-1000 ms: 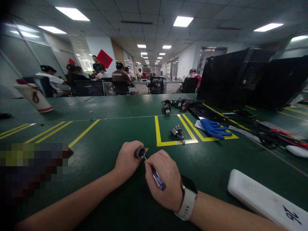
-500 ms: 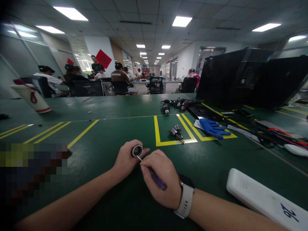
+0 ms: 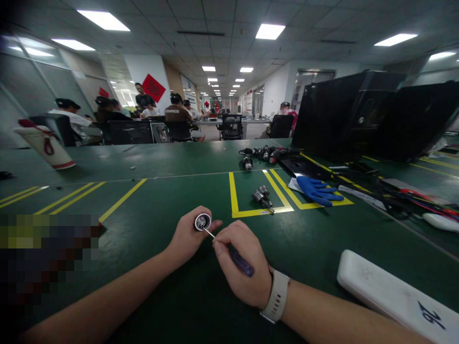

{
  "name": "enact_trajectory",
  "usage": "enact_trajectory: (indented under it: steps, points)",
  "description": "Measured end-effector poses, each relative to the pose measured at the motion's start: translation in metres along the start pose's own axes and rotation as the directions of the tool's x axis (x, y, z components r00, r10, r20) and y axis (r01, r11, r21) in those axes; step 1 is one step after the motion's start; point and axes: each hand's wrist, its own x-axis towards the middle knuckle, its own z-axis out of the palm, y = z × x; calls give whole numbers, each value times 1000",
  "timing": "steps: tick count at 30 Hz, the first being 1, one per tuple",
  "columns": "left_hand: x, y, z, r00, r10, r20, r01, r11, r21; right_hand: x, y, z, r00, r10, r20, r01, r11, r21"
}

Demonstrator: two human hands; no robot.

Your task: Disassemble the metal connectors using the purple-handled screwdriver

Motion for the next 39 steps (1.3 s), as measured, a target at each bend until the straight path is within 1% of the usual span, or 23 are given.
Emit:
enact_trajectory:
  steps: [5, 9, 12, 17, 25, 30, 34, 39]
  points:
    - [-1, 0, 1, 999, 29, 29, -30, 999, 30, 0, 2, 3, 999, 40, -10, -41, 997, -63]
    - [-1, 0, 1, 998, 31, 50, -32, 999, 31, 0, 2, 4, 998, 65, 9, -64, 994, -87]
    - [-1, 0, 1, 998, 29, 53, -28, 999, -27, 0, 2, 4, 998, 59, 31, -56, 995, -86]
    - [-1, -2, 3, 998, 18, 67, -6, 983, -185, 0, 3, 4, 998, 45, 41, -42, 997, -70]
    - [0, 2, 1, 997, -20, 75, 39, 964, -262, 0, 2, 4, 997, 41, 67, -38, 998, -46]
    - [-1, 0, 3, 999, 5, 32, 3, 972, -237, 0, 2, 5, 999, 21, 46, -18, 998, -52]
    - [-1, 1, 2, 999, 24, 49, -14, 981, -194, 0, 1, 4, 998, 29, 51, -25, 997, -66]
    - [-1, 1, 2, 998, 18, 58, -6, 979, -202, 0, 0, 4, 998, 27, 48, -24, 998, -62]
